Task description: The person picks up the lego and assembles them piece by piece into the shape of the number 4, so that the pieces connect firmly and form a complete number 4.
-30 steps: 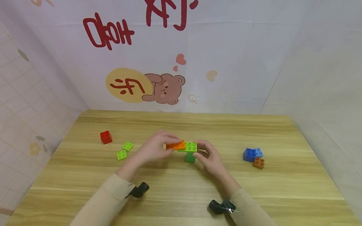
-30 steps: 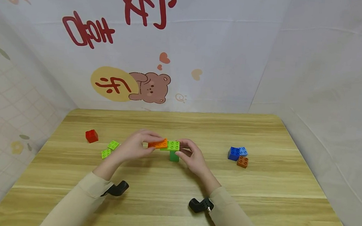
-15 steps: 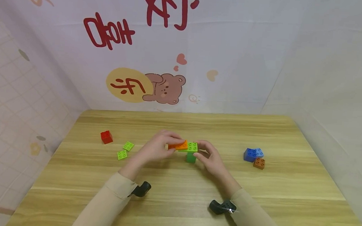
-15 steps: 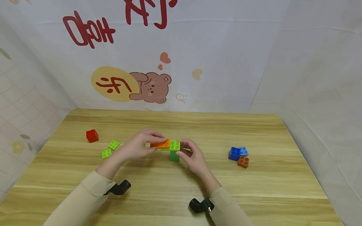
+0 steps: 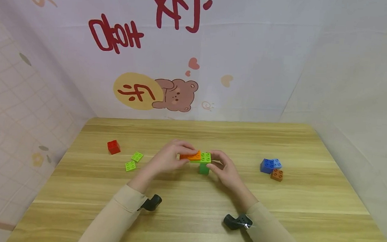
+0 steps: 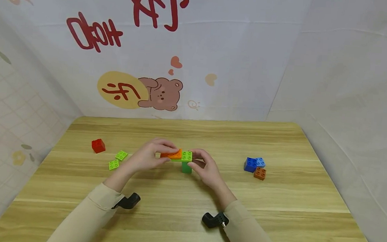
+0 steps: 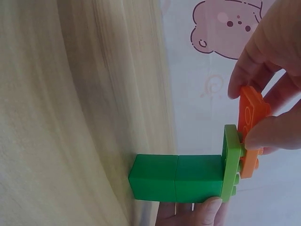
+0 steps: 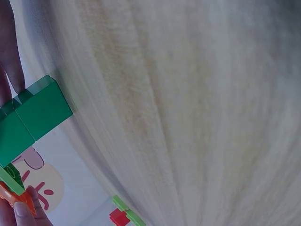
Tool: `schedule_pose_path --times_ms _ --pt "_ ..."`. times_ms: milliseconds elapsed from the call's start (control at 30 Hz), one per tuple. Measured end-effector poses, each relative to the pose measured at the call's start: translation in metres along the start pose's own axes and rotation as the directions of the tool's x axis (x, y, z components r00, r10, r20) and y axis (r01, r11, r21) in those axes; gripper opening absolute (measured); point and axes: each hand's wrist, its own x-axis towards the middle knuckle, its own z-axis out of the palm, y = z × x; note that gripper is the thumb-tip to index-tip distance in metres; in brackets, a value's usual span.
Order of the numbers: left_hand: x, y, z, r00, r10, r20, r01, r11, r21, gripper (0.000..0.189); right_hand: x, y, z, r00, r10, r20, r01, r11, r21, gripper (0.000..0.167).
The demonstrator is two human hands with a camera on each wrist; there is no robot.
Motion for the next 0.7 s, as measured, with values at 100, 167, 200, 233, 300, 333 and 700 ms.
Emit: schedule_pose_path --times_ms 100,167,200,233,300,333,700 --pt "0.0 -0.0003 0.0001 1.0 0.006 0.0 -0.006 1.0 0.0 0.036 -0.0001 0.0009 0.0003 1.0 -0.005 0.001 0.005 1.0 0.008 0.035" --pt "-0.0003 -0.0001 0.0001 1.0 0.007 -0.001 -0.007 1.0 0.0 0.036 -0.0001 0.0015 0.0006 1.0 -0.011 -0.001 0.011 1.0 0.011 0.035" --pt "-0.0005 0.0001 0.0002 1.0 0.007 -0.002 -0.007 1.0 0.0 0.036 -0.0001 0.0017 0.0006 1.0 -0.014 -0.003 0.014 1.0 0.012 0.035" --pt "-0.0007 0.0004 0.0001 1.0 0.007 -0.003 -0.007 1.0 -0.001 0.036 0.0 0.0018 0.0007 1.0 -0.016 -0.004 0.016 1.0 0.013 0.035" --pt "-0.001 0.0008 0.0002 1.0 0.005 -0.006 -0.005 1.0 -0.002 0.036 0.0001 0.0021 0.001 1.0 -0.018 -0.007 0.018 1.0 0.012 0.035" --pt "-0.0011 0.001 0.0002 1.0 0.005 -0.008 -0.005 1.0 -0.003 0.036 0.0 0.0022 0.001 1.0 -0.019 -0.008 0.019 1.0 0.01 0.034" --pt "-0.0001 -0.0002 0.003 0.999 0.035 -0.015 -0.034 0.999 0.015 0.036 -0.0004 0.0009 0.0008 1.0 -0.008 -0.012 0.008 1.0 0.007 0.035"
